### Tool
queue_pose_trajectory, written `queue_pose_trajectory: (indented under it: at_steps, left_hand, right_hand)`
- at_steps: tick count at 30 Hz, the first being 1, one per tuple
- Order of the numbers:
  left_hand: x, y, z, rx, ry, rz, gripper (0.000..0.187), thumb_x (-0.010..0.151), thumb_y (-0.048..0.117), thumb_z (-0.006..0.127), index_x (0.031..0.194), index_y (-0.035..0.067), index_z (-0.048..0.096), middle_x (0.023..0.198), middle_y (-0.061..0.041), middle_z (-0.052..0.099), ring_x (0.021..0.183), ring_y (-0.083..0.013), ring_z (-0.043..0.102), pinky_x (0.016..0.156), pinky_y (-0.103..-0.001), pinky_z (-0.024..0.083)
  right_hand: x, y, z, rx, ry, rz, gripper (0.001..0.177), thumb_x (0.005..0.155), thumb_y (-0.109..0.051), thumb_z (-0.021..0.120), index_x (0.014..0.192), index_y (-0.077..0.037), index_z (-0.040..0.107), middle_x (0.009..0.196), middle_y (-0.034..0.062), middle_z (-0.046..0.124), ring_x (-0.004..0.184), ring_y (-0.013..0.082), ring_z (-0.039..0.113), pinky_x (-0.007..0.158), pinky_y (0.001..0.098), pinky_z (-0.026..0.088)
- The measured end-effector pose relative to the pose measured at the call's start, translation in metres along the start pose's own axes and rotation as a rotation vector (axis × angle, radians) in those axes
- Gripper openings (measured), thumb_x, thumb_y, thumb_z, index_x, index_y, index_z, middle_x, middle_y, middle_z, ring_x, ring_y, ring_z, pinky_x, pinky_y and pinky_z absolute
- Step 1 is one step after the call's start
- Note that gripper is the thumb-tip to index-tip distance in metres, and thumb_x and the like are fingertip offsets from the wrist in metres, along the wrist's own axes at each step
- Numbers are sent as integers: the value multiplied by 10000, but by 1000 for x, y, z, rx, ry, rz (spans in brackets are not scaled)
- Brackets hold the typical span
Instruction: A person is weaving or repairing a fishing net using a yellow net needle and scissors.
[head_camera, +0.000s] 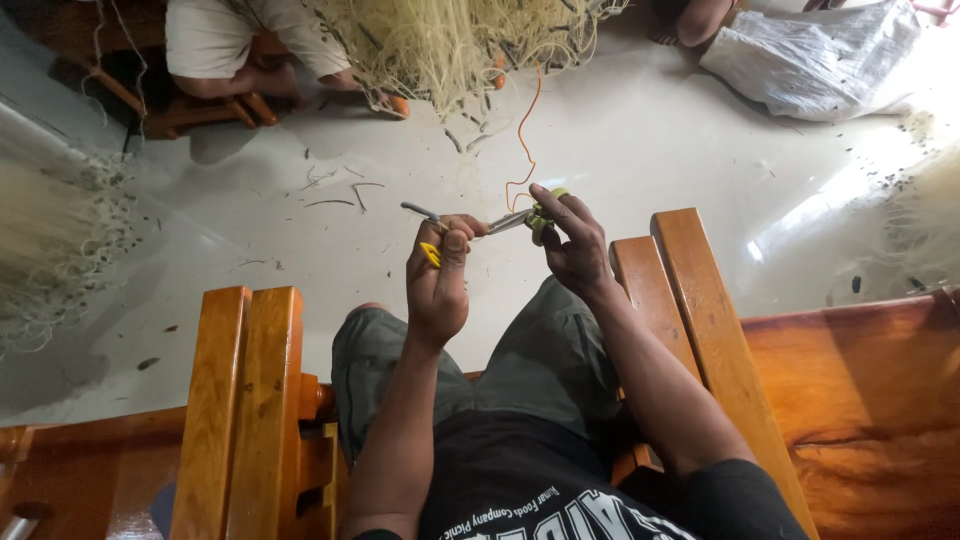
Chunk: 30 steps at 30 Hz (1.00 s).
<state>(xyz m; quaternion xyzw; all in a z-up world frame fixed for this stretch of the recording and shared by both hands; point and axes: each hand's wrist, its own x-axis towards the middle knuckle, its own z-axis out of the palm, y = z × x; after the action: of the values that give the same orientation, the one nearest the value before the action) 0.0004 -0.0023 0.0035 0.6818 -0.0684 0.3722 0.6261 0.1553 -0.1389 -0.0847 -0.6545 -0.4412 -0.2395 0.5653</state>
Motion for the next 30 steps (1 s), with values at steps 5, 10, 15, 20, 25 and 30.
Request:
queue_pose_trajectory:
  at_steps: [5,10,15,20,25,30]
  left_hand:
    - [1,-1,2,11,-18,16,215,1088,185,382,953,60,493,988,-123,592,1022,-233,610,961,-386,466]
    - [1,0,3,6,-23,-4,215,1088,188,382,956,65,500,988,-125,592,989,-210,598,940,-359,463]
    - [0,-1,5,-5,-22,-15,222,1087,196,383,960,63,507,1001,-136,603,961,-199,602,905,-336,461]
    - [4,-3,3,-167,-10,-88,236,1081,224,407,915,80,495,986,-116,637,865,-135,559,862,-277,444]
    - [2,-43,3,-614,78,-256,187,1066,284,471,985,119,504,1080,-73,624,1088,-219,648,835,-243,497]
    - [7,-47,32,-889,25,-344,208,1054,325,492,986,129,492,1115,-66,616,1154,-242,638,866,-239,534]
  right_hand:
    - [2,-8,1,24,1,2,609,820,164,619,1357,-120,663,896,146,645,796,334,676,749,445,539]
    - [1,-4,0,26,-1,-2,607,822,162,607,1360,-115,661,898,144,649,797,340,679,740,450,540]
    - [0,-4,-2,1,7,-15,613,808,168,614,1353,-108,668,901,153,660,795,349,683,738,457,542]
    - [0,-6,-2,41,-24,74,573,840,145,629,1352,-109,667,893,150,692,761,269,674,635,330,518]
    - [5,-12,6,523,-52,380,467,970,-2,606,1402,-59,441,976,156,717,837,188,699,715,256,527]
    - [25,-38,-7,910,-94,536,474,976,-73,621,1366,-76,350,1035,217,714,899,238,736,755,252,563]
